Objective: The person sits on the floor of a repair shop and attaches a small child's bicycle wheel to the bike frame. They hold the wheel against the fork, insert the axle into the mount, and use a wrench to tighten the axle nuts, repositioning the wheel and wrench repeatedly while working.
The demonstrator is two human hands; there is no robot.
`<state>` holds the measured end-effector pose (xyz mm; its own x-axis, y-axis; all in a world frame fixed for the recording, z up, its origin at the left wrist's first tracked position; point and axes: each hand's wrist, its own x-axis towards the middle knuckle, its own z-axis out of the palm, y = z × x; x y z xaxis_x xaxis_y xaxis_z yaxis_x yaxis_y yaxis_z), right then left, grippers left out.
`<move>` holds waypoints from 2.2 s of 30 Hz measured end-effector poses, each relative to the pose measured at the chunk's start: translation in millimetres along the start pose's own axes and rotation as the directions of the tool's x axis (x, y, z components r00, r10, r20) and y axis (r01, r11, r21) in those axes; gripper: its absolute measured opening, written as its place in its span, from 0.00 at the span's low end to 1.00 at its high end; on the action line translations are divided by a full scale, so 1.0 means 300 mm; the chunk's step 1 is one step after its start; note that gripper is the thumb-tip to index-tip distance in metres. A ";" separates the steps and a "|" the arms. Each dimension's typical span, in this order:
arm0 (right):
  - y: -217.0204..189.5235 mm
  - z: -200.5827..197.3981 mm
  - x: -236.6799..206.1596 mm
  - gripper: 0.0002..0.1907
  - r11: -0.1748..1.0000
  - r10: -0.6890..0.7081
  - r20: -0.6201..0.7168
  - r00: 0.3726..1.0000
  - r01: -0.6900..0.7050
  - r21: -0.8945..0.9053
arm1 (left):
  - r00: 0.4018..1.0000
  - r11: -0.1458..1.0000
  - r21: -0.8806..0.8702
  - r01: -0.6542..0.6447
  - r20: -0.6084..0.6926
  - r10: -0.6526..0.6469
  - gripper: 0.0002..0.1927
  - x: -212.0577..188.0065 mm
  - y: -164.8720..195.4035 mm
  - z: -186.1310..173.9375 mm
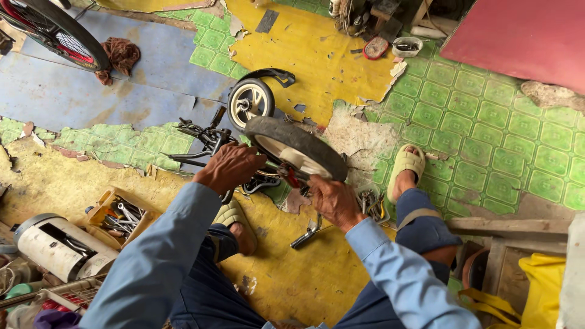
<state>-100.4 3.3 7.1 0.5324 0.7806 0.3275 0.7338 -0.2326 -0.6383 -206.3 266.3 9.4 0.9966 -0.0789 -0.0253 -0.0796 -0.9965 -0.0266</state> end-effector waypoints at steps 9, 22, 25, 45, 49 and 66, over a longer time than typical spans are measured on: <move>0.026 0.042 0.006 0.09 0.994 -0.065 -0.131 0.989 0.076 0.076 | 0.997 0.978 0.200 -0.062 0.055 0.052 0.05 0.039 0.077 -0.066; 0.031 0.037 -0.007 0.08 0.998 -0.039 -0.137 0.990 0.045 0.039 | 0.997 0.960 0.281 -0.009 0.081 -0.014 0.05 0.034 0.191 -0.155; 0.049 0.025 -0.063 0.08 0.999 -0.003 -0.146 0.989 0.008 0.037 | 0.998 0.971 0.240 0.008 0.054 -0.022 0.04 0.019 0.193 -0.141; -0.013 -0.048 -0.003 0.08 0.962 0.010 0.099 0.995 0.018 -0.274 | 0.990 0.997 -0.004 0.081 0.117 -0.080 0.06 -0.038 0.207 -0.118; -0.037 -0.035 0.048 0.10 0.942 0.021 0.142 0.990 0.028 -0.334 | 0.990 0.994 0.016 0.111 0.089 -0.112 0.07 -0.070 0.175 -0.078; -0.218 -0.039 0.248 0.11 0.779 0.103 0.376 0.921 0.161 -0.606 | 0.988 0.961 -0.242 0.131 -0.052 -0.148 0.07 -0.113 0.051 0.026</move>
<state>-103.9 70.0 81.4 0.4069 0.9131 -0.0259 0.9130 -0.4075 -0.0221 -241.5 253.8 2.2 0.9972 0.0676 0.0310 0.0595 -0.9752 0.2133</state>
